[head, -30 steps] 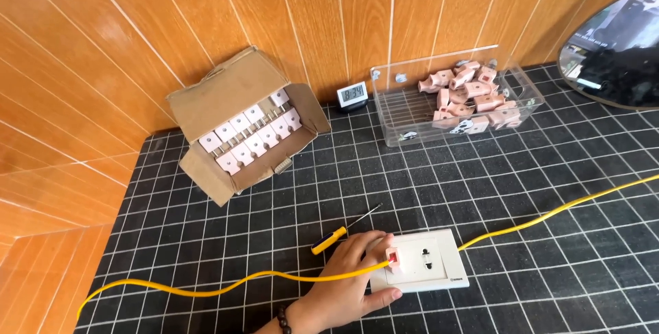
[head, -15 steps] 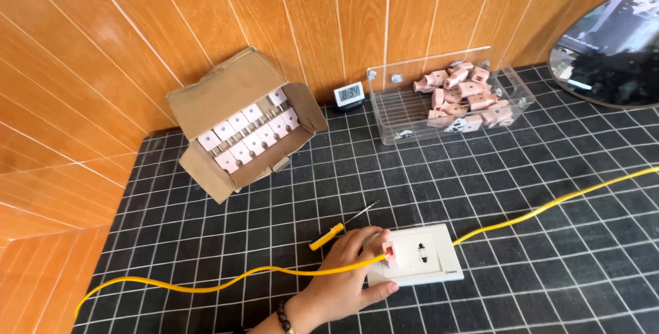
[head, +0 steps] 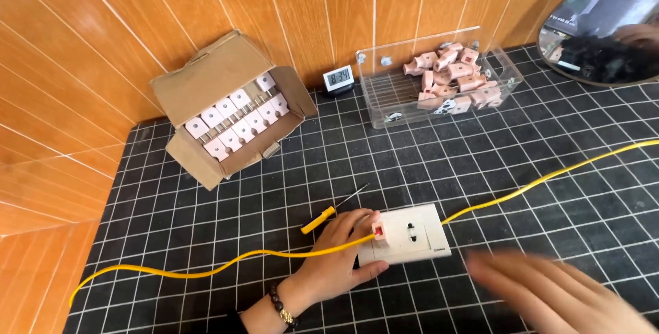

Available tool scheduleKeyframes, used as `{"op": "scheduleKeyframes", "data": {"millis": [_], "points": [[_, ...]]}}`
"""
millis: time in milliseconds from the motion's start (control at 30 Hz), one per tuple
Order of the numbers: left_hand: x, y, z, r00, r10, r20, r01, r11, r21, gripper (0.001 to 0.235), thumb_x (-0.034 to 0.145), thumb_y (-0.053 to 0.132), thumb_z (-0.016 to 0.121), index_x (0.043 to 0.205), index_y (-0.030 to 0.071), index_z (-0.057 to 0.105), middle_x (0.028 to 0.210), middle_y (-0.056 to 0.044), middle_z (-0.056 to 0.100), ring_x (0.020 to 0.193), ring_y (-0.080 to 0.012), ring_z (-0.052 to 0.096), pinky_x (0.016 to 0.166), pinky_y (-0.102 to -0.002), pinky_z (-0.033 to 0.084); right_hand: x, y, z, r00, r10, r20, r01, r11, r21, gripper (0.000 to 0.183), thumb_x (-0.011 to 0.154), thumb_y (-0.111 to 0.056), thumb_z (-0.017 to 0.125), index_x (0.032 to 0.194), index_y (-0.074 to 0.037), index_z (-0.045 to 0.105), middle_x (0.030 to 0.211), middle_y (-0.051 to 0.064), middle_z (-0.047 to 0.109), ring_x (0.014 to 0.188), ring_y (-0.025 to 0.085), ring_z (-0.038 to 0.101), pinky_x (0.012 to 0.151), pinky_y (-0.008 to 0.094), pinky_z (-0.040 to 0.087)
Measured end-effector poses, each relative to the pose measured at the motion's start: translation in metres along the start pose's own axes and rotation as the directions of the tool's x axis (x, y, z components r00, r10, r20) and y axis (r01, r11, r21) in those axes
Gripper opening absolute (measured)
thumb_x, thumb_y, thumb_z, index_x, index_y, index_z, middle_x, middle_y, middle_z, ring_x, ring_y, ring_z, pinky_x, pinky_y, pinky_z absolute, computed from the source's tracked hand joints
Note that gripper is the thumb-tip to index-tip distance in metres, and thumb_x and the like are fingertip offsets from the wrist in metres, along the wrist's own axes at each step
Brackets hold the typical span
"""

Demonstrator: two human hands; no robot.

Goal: Assembling a small electrical plug by using a screwdriver to open the housing and secure wire connections.

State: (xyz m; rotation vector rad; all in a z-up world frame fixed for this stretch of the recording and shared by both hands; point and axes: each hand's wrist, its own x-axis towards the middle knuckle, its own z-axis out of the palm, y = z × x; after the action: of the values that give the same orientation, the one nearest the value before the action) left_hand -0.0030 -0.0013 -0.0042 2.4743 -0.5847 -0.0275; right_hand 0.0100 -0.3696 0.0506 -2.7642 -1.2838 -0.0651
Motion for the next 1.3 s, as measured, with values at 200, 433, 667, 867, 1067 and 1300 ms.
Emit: {"op": "scheduleKeyframes", "data": {"millis": [200,433,667,867,1067,1300], "points": [[0.0,-0.004,0.006,0.996,0.047,-0.075,-0.048,0.999,-0.012,0.078,0.1,0.047,0.064,0.159,0.01,0.029,0.154,-0.019,0.04,0.139,-0.0383,0.041,0.113,-0.054,0.037,0.117,0.011,0.027,0.969,-0.107,-0.224,0.17,0.943,0.287,0.124,0.074,-0.065,0.086,0.161,-0.003,0.023,0.158,0.017,0.048,0.14,0.035,0.05,0.112,0.05,0.039],[0.002,-0.001,0.0,1.0,0.003,-0.03,-0.004,0.999,-0.044,0.085,0.099,0.047,0.065,0.162,0.007,0.023,0.156,-0.019,0.039,0.14,-0.0393,0.039,0.115,-0.052,0.032,0.126,0.039,0.078,0.974,-0.224,-0.044,0.225,0.909,0.352,0.126,0.081,-0.079,0.079,0.163,-0.004,0.018,0.152,0.015,0.049,0.133,0.032,0.05,0.111,0.049,0.034],[0.004,0.0,-0.003,1.0,0.007,-0.026,-0.009,0.997,-0.075,0.073,0.099,0.045,0.064,0.154,0.007,0.037,0.153,-0.016,0.038,0.139,-0.0366,0.039,0.113,-0.052,0.034,0.128,0.041,0.081,0.983,-0.182,0.0,0.166,0.893,0.419,0.126,0.079,-0.078,0.083,0.164,-0.01,0.02,0.145,0.01,0.054,0.132,0.029,0.051,0.11,0.048,0.036],[0.002,-0.005,0.005,0.999,0.016,-0.035,-0.019,0.997,-0.078,0.091,0.1,0.047,0.065,0.162,0.005,0.013,0.157,-0.022,0.038,0.141,-0.0422,0.039,0.116,-0.055,0.032,0.127,0.041,0.083,0.983,-0.185,-0.015,0.173,0.89,0.423,0.121,0.079,-0.076,0.084,0.162,-0.01,0.026,0.151,0.009,0.052,0.134,0.028,0.05,0.111,0.049,0.036],[0.003,-0.003,0.0,0.999,0.024,-0.033,-0.026,0.998,-0.063,0.083,0.099,0.044,0.066,0.161,0.009,0.024,0.155,-0.02,0.04,0.14,-0.0393,0.041,0.114,-0.053,0.034,0.126,0.039,0.081,0.983,-0.18,-0.016,0.169,0.885,0.434,0.135,0.076,-0.068,0.093,0.165,-0.006,0.013,0.151,0.013,0.049,0.132,0.031,0.05,0.114,0.046,0.034],[0.003,-0.005,0.003,0.999,0.02,-0.037,-0.022,0.998,-0.051,0.08,0.099,0.049,0.063,0.158,0.009,0.027,0.155,-0.018,0.039,0.139,-0.0388,0.042,0.113,-0.053,0.035,0.126,0.038,0.078,0.979,-0.205,-0.017,0.193,0.885,0.424,0.117,0.082,-0.069,0.085,0.163,-0.011,0.023,0.147,0.011,0.052,0.134,0.031,0.048,0.112,0.048,0.036]]}}
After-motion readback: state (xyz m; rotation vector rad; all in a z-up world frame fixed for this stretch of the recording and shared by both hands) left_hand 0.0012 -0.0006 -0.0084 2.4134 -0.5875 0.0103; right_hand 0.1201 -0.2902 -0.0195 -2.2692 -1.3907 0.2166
